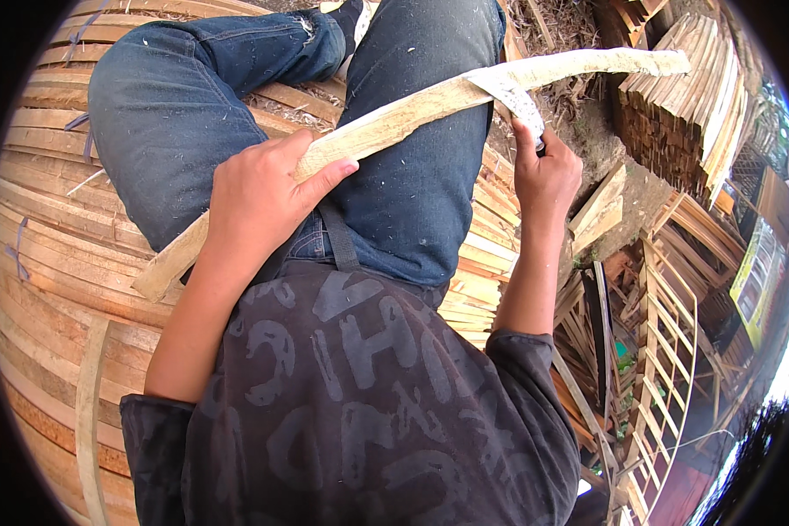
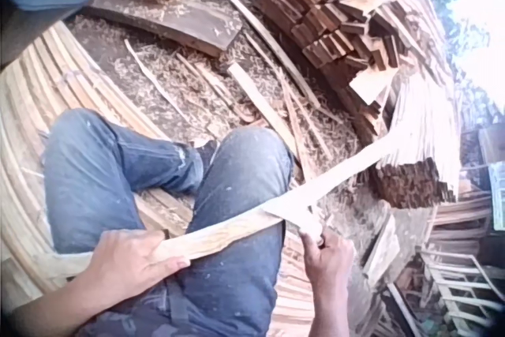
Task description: The person sits cross-legged on a pile of wooden planks and uses a curved knife to shave thin strips from a long, thin piece of wood. They hold the wood vertically against their leg and repeatedly draw the knife downward to remove the outer layer.
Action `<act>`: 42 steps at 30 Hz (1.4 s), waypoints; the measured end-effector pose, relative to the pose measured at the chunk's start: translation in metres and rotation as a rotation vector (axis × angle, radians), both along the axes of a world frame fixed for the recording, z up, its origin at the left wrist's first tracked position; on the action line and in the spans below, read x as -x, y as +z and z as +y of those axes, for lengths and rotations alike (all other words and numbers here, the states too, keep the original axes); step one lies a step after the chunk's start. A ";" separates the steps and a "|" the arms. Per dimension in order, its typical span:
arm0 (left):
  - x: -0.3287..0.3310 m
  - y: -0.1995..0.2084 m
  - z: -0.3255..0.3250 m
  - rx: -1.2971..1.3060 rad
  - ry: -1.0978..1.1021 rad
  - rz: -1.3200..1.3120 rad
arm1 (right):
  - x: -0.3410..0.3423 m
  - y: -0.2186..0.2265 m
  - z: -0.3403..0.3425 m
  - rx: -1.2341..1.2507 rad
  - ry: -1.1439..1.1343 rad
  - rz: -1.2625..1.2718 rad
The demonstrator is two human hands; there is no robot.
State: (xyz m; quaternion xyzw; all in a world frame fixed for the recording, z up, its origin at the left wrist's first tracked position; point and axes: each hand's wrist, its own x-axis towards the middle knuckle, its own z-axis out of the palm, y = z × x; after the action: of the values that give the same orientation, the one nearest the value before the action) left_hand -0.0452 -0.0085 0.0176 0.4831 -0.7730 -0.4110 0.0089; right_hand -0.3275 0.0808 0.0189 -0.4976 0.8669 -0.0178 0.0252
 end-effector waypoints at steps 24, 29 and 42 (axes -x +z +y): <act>0.004 -0.002 0.001 0.006 0.000 -0.034 | -0.024 0.001 0.008 -0.054 0.071 -0.069; 0.007 -0.003 0.000 0.011 -0.024 -0.046 | -0.013 -0.003 0.006 0.014 -0.080 -0.072; 0.008 -0.004 0.002 0.065 0.009 -0.031 | 0.009 -0.011 0.002 0.063 -0.062 0.025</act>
State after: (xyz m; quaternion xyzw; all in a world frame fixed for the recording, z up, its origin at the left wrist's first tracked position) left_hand -0.0532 -0.0062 0.0138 0.4923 -0.7838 -0.3783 0.0145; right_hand -0.3367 0.0827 0.0082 -0.4713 0.8811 -0.0397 -0.0020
